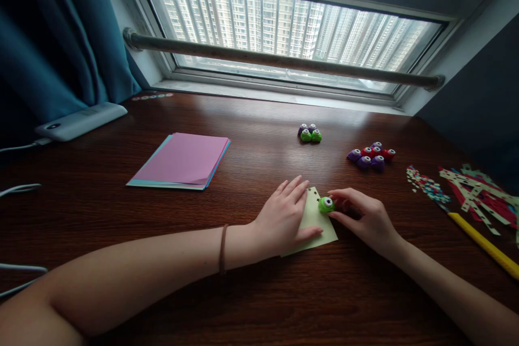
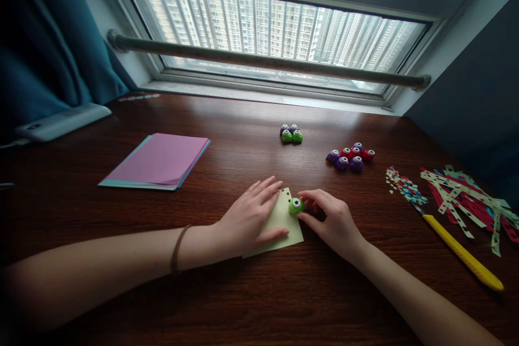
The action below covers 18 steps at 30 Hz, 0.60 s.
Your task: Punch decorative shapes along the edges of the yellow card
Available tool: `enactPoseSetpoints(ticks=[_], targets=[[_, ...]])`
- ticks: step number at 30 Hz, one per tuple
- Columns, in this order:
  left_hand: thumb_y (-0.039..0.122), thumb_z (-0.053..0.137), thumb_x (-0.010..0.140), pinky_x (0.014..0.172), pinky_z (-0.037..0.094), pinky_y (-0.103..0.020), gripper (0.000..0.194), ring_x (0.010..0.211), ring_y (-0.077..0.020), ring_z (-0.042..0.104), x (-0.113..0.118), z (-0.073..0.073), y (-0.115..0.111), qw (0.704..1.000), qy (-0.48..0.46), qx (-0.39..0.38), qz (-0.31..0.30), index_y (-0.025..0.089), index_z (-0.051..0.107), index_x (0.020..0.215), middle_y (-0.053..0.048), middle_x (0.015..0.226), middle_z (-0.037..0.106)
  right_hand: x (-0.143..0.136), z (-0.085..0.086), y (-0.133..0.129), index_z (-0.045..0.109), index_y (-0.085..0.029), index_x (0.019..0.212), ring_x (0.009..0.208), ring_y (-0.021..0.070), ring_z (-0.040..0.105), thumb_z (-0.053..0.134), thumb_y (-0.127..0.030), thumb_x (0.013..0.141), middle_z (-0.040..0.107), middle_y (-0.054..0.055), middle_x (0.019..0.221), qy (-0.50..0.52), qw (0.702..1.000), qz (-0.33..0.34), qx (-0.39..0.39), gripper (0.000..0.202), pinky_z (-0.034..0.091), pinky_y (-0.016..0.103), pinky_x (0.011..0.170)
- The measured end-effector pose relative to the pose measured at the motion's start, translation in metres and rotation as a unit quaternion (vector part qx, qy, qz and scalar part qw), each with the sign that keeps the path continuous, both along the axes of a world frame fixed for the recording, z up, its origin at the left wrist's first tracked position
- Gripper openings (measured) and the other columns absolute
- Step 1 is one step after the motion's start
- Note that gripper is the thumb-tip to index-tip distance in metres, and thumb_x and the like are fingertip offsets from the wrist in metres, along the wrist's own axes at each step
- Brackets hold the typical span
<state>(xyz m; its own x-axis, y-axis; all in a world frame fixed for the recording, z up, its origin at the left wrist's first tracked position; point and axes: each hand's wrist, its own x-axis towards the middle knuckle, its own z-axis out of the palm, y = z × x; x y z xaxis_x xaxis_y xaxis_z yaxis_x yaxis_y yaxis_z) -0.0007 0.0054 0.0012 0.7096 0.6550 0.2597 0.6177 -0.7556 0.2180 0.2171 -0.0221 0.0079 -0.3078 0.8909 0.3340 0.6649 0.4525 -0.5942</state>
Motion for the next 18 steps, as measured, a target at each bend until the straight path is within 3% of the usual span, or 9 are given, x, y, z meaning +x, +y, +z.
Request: enactPoseSetpoints(ticks=[5,18], targets=[[0.063,0.049,0.08,0.109,0.018,-0.039,0.075,0.132,-0.0251,0.018,0.0003,-0.0008,-0.0001,1.0,-0.006,0.002,-0.001,0.005,0.043,0.128,-0.014,0.138,0.032,0.0021,-0.0006,-0.0016,0.054,-0.021,0.11,0.08,0.015,0.055,0.06,-0.019,0.079,0.059,0.004,0.093,0.003,1.0,0.024,-0.019,0.031,0.048,0.028,0.073],[0.064,0.046,0.081,0.109,0.015,-0.039,0.075,0.132,-0.0247,0.016,0.0005,0.0003,-0.0009,1.0,0.009,-0.001,0.0,0.005,0.043,0.128,-0.012,0.138,0.032,0.0009,-0.0016,-0.001,0.054,-0.022,0.11,0.08,0.012,0.055,0.059,-0.019,0.081,0.058,0.002,0.095,-0.002,1.0,0.026,-0.006,0.03,0.047,0.025,0.073]])
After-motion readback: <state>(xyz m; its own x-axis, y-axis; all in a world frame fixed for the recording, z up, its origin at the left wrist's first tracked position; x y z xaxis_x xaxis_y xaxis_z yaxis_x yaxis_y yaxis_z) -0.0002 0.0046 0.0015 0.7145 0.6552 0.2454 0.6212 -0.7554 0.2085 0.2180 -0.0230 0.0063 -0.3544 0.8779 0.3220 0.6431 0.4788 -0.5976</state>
